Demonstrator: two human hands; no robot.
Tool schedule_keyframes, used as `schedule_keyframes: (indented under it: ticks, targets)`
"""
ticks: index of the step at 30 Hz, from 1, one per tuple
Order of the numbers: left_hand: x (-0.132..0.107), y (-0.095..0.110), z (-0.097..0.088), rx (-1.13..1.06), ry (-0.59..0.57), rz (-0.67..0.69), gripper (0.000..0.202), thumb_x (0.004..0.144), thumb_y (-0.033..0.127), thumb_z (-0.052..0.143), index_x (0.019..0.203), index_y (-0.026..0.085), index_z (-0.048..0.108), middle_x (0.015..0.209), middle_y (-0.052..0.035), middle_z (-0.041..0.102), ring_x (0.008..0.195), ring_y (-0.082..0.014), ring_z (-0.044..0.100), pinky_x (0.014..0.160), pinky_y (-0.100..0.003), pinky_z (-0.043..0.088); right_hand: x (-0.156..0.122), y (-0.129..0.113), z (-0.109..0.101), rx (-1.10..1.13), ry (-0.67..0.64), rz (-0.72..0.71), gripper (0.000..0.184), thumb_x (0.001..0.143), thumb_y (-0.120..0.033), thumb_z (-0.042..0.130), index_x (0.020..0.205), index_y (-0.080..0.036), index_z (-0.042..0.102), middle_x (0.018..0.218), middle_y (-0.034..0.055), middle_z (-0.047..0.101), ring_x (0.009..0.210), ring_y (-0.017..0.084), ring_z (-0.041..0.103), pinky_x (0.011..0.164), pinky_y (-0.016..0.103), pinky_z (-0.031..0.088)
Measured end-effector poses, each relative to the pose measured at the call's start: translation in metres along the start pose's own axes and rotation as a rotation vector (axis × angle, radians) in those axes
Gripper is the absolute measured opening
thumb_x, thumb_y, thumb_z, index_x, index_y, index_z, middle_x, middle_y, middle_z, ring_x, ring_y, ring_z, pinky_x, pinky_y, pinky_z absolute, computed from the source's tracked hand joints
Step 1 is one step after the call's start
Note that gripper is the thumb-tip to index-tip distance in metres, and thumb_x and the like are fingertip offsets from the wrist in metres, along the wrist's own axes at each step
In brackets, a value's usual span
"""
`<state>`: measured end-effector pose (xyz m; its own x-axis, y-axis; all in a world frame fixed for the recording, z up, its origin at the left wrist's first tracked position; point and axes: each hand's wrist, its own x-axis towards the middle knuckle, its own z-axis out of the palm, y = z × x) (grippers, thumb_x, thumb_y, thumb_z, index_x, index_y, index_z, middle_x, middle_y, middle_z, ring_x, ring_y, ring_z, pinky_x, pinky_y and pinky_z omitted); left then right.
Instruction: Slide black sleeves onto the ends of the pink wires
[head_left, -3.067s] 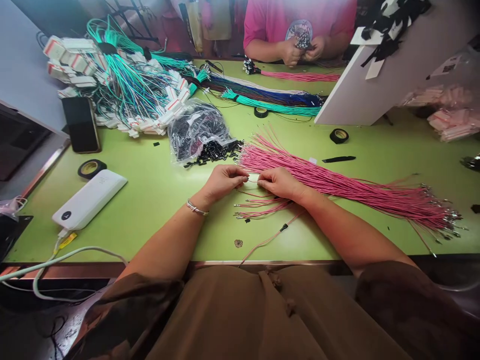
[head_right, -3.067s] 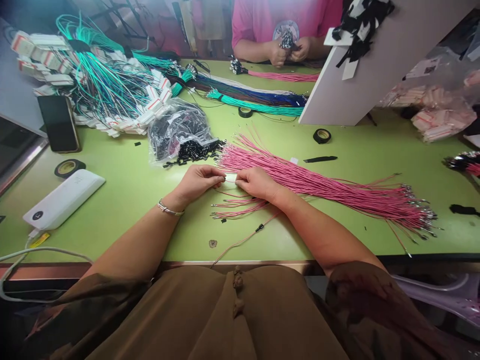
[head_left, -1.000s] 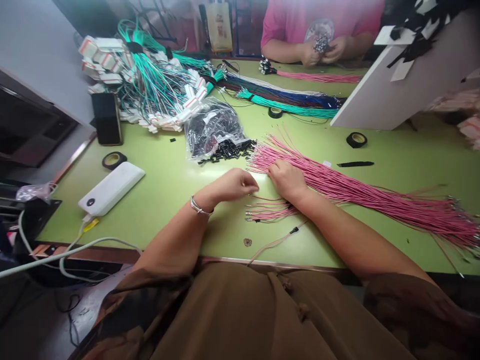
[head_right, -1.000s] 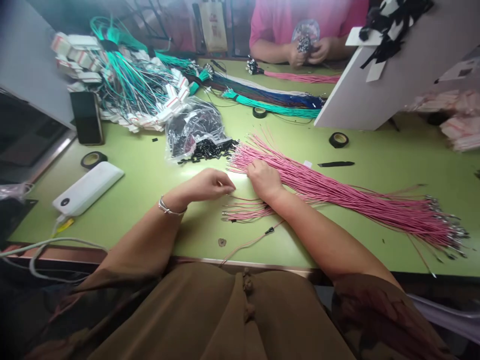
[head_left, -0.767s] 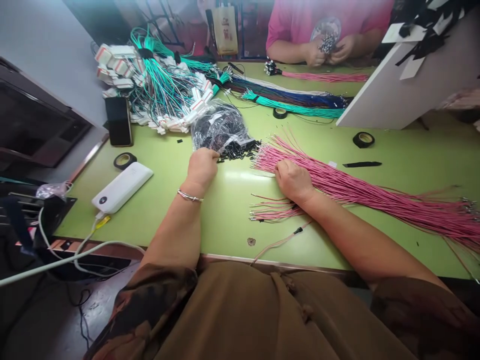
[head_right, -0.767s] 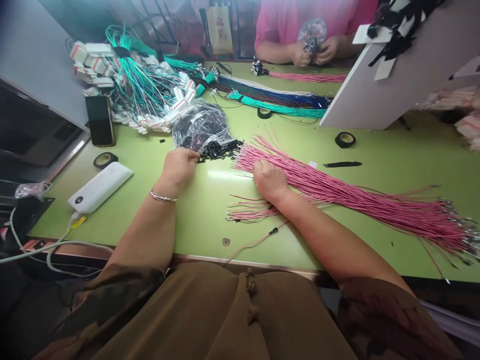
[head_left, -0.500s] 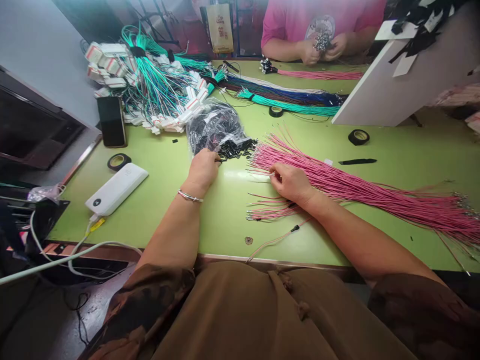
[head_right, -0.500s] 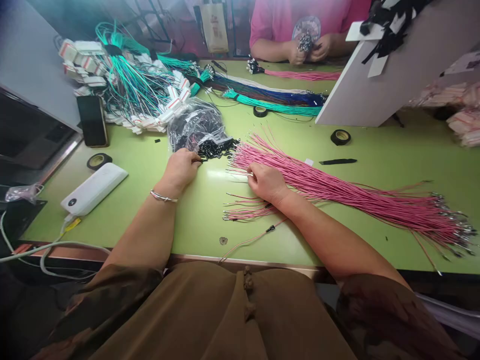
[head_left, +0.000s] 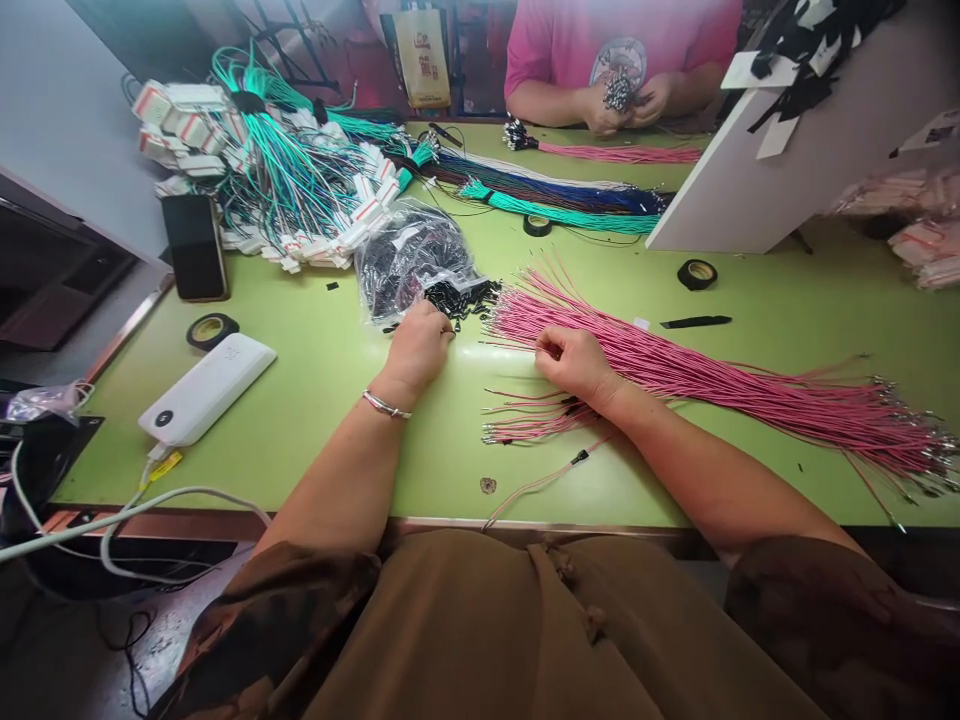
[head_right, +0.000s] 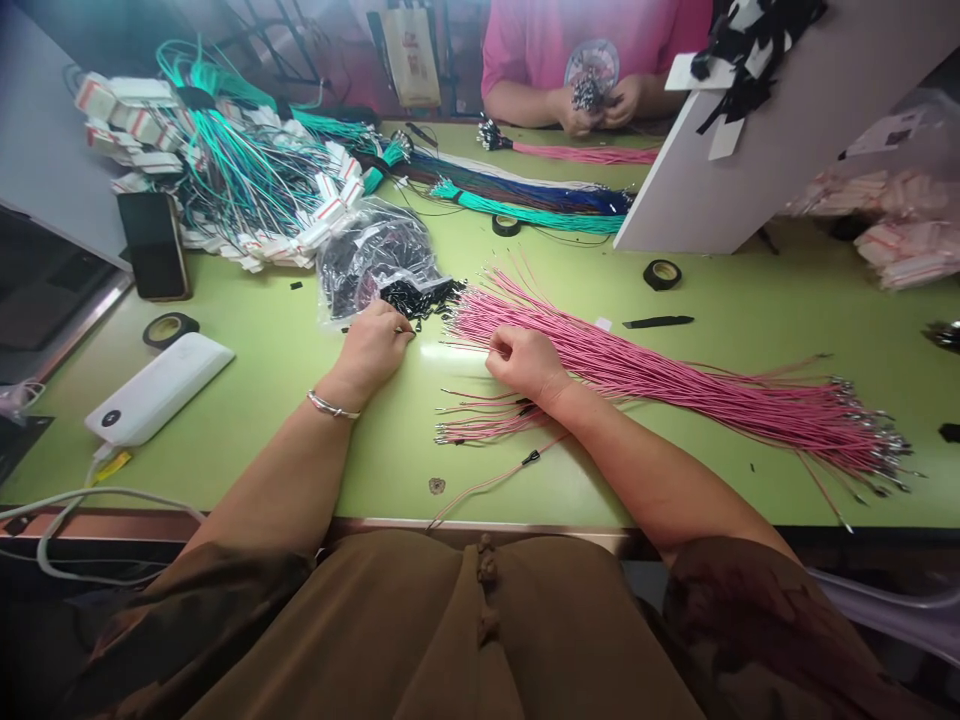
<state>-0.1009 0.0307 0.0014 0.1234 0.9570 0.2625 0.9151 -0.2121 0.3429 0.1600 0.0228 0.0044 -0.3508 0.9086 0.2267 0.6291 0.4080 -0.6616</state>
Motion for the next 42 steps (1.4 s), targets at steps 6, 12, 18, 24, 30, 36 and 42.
schedule_keyframes:
  ticks: [6,12,18,24,30,36,42]
  targets:
    - [-0.007,0.029,-0.003,-0.479,0.106,-0.038,0.004,0.080,0.015,0.059,0.082,0.016,0.062,0.086,-0.0080,0.067,0.084,-0.0208,0.063,0.081,-0.038,0.050,0.004,0.005,0.003,0.206,0.031,0.054,0.018,0.076,-0.030,0.058,0.070,-0.015,0.067,0.064,0.0009,0.062,0.059,0.011,0.050,0.060,0.025,0.038]
    - [-0.014,0.052,0.012,-1.299,-0.116,-0.456,0.018,0.070,0.023,0.076,0.080,0.012,0.068,0.069,-0.0038,0.068,0.059,-0.0099,0.059,0.059,-0.023,0.047,0.003,0.005,0.001,0.296,0.046,0.078,0.026,0.077,-0.036,0.061,0.073,-0.013,0.072,0.063,0.0017,0.063,0.060,0.012,0.051,0.060,0.025,0.040]
    - [-0.014,0.051,0.016,-1.494,-0.196,-0.527,0.029,0.060,0.026,0.086,0.080,0.010,0.071,0.069,-0.0047,0.069,0.060,-0.0086,0.061,0.060,-0.021,0.048,0.000,0.006,0.001,0.216,-0.002,0.054,0.024,0.078,-0.032,0.060,0.072,-0.014,0.074,0.059,-0.0002,0.058,0.056,0.010,0.047,0.056,0.024,0.035]
    - [-0.015,0.049,0.013,-1.327,-0.216,-0.431,0.028,0.062,0.031,0.085,0.079,0.012,0.073,0.067,-0.0043,0.069,0.056,-0.0088,0.058,0.057,-0.022,0.046,0.000,0.006,-0.001,0.184,-0.042,0.019,0.028,0.082,-0.035,0.058,0.071,-0.014,0.073,0.058,-0.0011,0.055,0.056,0.010,0.046,0.057,0.023,0.035]
    - [-0.016,0.052,0.016,-1.042,-0.217,-0.290,0.017,0.066,0.026,0.077,0.078,0.014,0.076,0.071,-0.0038,0.072,0.063,-0.0124,0.060,0.067,-0.027,0.050,0.003,0.010,-0.003,0.161,-0.147,-0.025,0.026,0.082,-0.034,0.059,0.077,-0.014,0.075,0.067,0.0012,0.065,0.063,0.011,0.053,0.061,0.023,0.037]
    - [-0.021,0.070,0.025,-0.953,-0.211,-0.083,0.010,0.071,0.023,0.071,0.079,0.017,0.073,0.077,-0.0027,0.074,0.073,-0.0153,0.066,0.075,-0.028,0.051,0.003,0.008,-0.004,0.130,-0.264,-0.063,0.033,0.083,-0.040,0.059,0.067,-0.014,0.072,0.055,-0.0016,0.055,0.055,0.009,0.045,0.055,0.023,0.031]
    - [-0.025,0.078,0.026,-0.870,-0.194,-0.085,0.019,0.071,0.027,0.075,0.073,0.019,0.058,0.059,0.0029,0.063,0.054,-0.0107,0.057,0.055,-0.023,0.043,0.007,0.004,-0.011,0.284,-0.200,0.096,0.039,0.084,-0.045,0.055,0.076,-0.011,0.073,0.059,0.0008,0.058,0.054,0.010,0.045,0.053,0.023,0.033]
